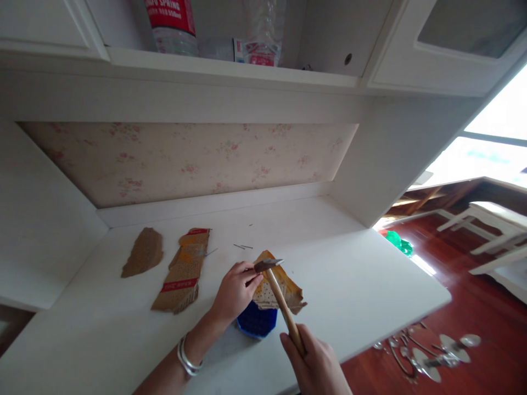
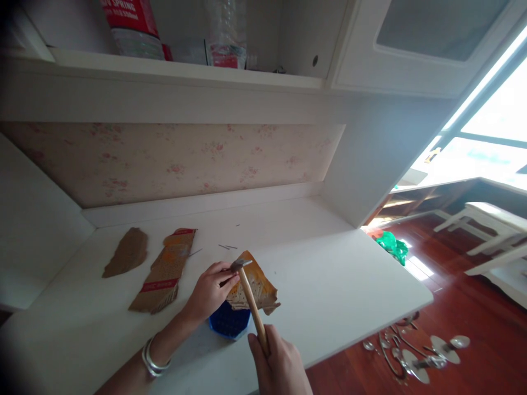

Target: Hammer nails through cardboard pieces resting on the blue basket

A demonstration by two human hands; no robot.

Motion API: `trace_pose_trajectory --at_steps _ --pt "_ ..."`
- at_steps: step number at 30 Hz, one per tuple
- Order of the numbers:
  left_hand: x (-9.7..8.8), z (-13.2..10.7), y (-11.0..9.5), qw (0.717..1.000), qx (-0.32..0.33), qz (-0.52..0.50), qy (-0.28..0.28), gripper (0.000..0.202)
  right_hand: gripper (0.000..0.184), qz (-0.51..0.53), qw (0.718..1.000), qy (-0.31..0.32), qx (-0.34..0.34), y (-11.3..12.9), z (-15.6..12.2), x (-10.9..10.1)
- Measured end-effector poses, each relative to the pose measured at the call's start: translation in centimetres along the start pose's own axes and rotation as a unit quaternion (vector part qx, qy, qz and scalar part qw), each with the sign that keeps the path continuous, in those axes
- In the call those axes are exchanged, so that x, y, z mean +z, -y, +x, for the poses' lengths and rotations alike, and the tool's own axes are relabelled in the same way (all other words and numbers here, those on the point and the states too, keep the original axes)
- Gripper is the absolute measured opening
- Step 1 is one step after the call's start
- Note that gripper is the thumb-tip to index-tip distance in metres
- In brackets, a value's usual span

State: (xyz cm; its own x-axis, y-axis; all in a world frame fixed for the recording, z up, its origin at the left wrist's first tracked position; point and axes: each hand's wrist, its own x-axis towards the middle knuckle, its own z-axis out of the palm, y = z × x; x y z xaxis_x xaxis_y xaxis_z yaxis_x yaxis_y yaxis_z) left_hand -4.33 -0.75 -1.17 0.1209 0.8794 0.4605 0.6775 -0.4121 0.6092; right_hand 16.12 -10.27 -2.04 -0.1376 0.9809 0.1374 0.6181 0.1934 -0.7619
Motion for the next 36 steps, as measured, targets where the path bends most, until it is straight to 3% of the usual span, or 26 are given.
trace_pose_trajectory --at_steps 5,12,17,23,28,32,36 --pt "-0.1 0.0 -0.1 1.000 -0.015 -0.007 -0.001 0.015 0.038 0.000 1.000 -0.022 -0.021 -0.4 -0.2 0.2" --pt "-0.4 0.1 -0.3 0.999 -0.037 -0.005 0.016 0.009 0.041 -0.017 1.000 -0.002 -0.011 -0.6 -0.2 0.0" --pt "-0.5 -0.4 -0.1 0.998 -0.057 -0.021 0.010 0.041 0.039 -0.018 1.000 -0.019 -0.012 -0.4 -0.2 -0.2" --pt "-1.5 -0.9 -0.1 0.996 -0.081 -0.030 0.029 0.049 0.040 -0.043 0.999 0.019 -0.011 -0.2 0.0 -0.8" --pt "-2.1 -1.3 0.2 0.997 -0.072 -0.016 0.028 0.050 0.033 -0.036 0.998 0.040 -0.024 -0.1 0.3 -1.2" --pt "-2.9 -1.3 0.9 0.998 -0.064 0.003 0.021 0.052 0.038 -0.053 0.998 0.030 -0.021 -0.4 0.1 -1.0" --pt "-4.8 -0.4 2.8 0.994 -0.089 0.064 0.007 0.038 0.037 -0.031 1.000 0.006 -0.003 0.0 0.0 -1.3"
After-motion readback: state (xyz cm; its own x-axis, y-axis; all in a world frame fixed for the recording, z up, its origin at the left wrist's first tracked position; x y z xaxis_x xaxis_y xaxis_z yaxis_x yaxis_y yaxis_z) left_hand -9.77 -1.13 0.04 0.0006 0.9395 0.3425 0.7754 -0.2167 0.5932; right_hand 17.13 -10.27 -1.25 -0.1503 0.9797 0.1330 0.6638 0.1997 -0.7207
